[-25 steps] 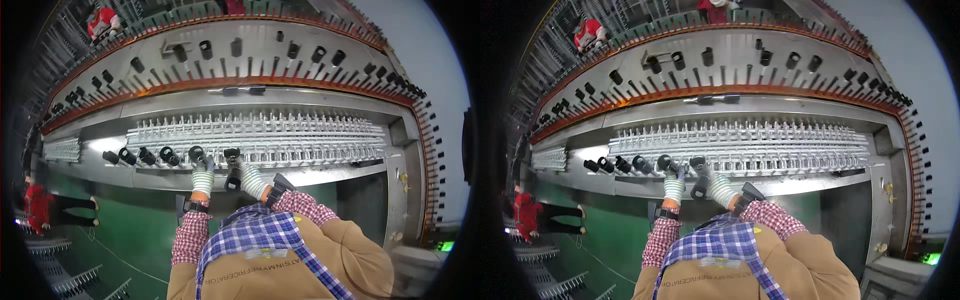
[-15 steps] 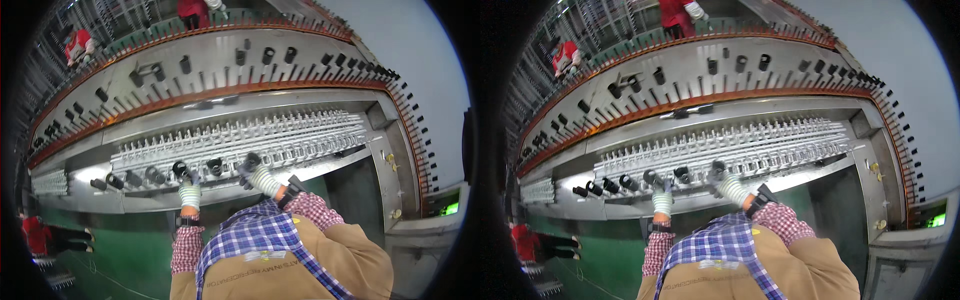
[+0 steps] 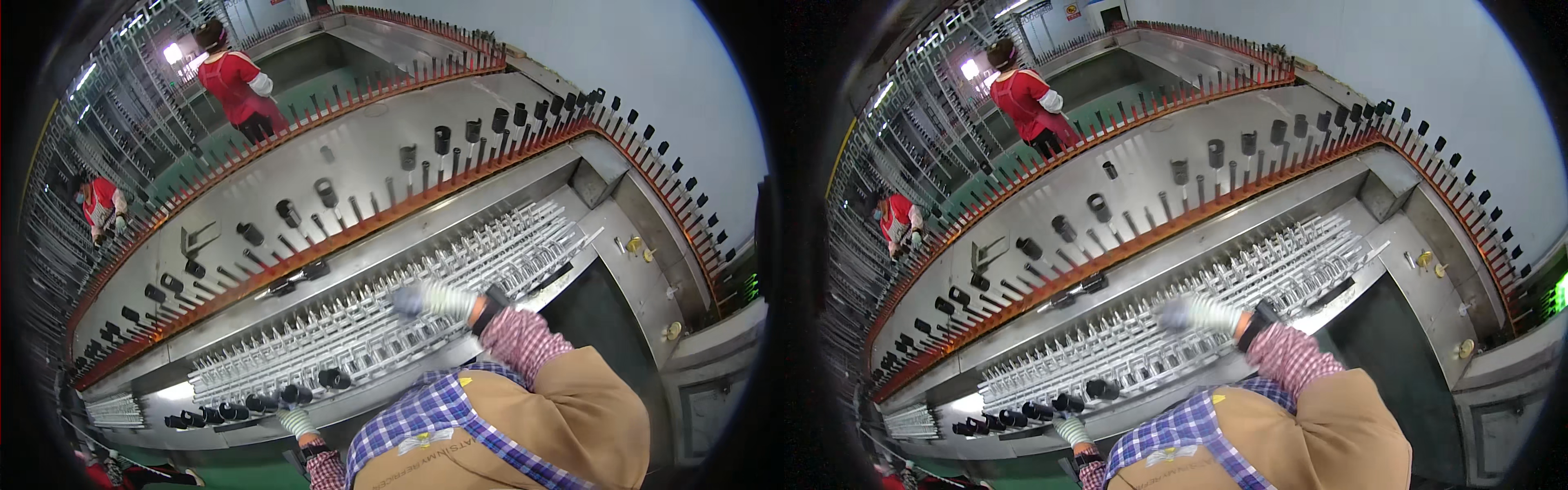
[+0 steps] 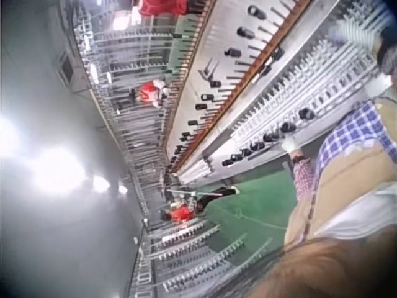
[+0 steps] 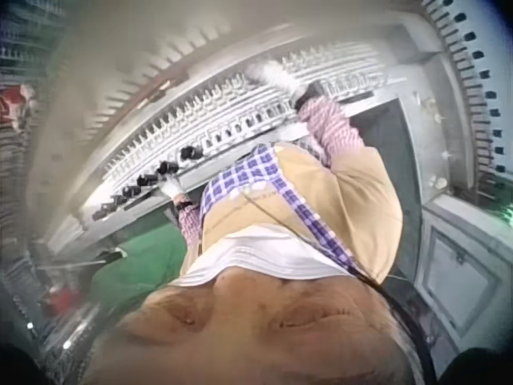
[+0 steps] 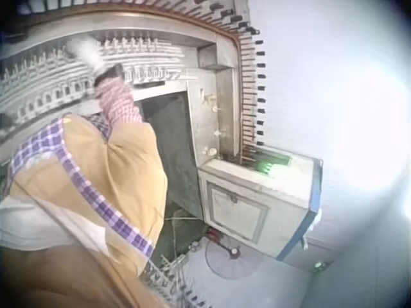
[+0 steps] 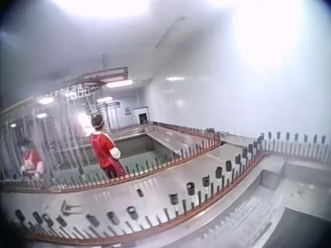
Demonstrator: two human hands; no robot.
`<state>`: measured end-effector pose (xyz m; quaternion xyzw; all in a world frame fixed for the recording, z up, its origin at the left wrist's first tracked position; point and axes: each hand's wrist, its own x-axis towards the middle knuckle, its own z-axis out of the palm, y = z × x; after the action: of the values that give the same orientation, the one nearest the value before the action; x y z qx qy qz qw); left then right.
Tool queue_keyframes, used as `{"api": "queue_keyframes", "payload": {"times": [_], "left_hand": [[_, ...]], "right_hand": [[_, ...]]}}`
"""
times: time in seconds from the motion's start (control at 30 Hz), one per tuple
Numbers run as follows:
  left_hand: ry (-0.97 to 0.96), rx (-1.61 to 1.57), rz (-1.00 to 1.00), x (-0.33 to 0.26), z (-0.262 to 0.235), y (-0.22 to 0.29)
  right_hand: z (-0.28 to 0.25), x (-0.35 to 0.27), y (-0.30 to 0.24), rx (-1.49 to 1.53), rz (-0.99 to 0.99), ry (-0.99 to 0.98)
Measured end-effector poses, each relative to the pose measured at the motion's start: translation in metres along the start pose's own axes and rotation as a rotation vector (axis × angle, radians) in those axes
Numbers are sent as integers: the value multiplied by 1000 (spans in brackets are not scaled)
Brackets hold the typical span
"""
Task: The worker picks up black plastic cylindrical components from a lower conveyor and places them onto a rotating upper assembly track.
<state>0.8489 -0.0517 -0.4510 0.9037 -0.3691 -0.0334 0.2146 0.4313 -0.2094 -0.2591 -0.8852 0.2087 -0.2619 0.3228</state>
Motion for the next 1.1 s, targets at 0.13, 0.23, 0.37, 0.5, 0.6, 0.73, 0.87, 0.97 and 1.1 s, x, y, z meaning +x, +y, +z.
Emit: {"api": "queue_keyframes", "payload": {"times": [0.13,0.23,0.37,0.5,0.6,0.73,0.87,0.97,1.1], "left_hand": [[-355,596,-16,-2,34,-80],[172,-135,-221,-36,-24,24],[292,-602,-226,-94,-36,109],[179,-709,-238,-127,-3,97],[100,-877,-229,-141,6,143],[-45,-913,-299,-125,16,162],[50,-833,-293,-121,29,157],[-89,-858,-398,-121,17,164],[-77,-863,-422,-126,5,179]], "right_hand": [[-84,-69,191,595,949,1123],[-178,-102,248,-79,925,1303],[-237,-84,310,-121,1138,1017],[-253,-40,214,52,915,1028],[-274,-101,253,402,448,1373],[-327,-209,289,385,611,1745],[-377,-269,345,-134,1006,1545],[-386,-262,354,-213,1189,1329],[-368,-249,362,397,336,1543]]}}
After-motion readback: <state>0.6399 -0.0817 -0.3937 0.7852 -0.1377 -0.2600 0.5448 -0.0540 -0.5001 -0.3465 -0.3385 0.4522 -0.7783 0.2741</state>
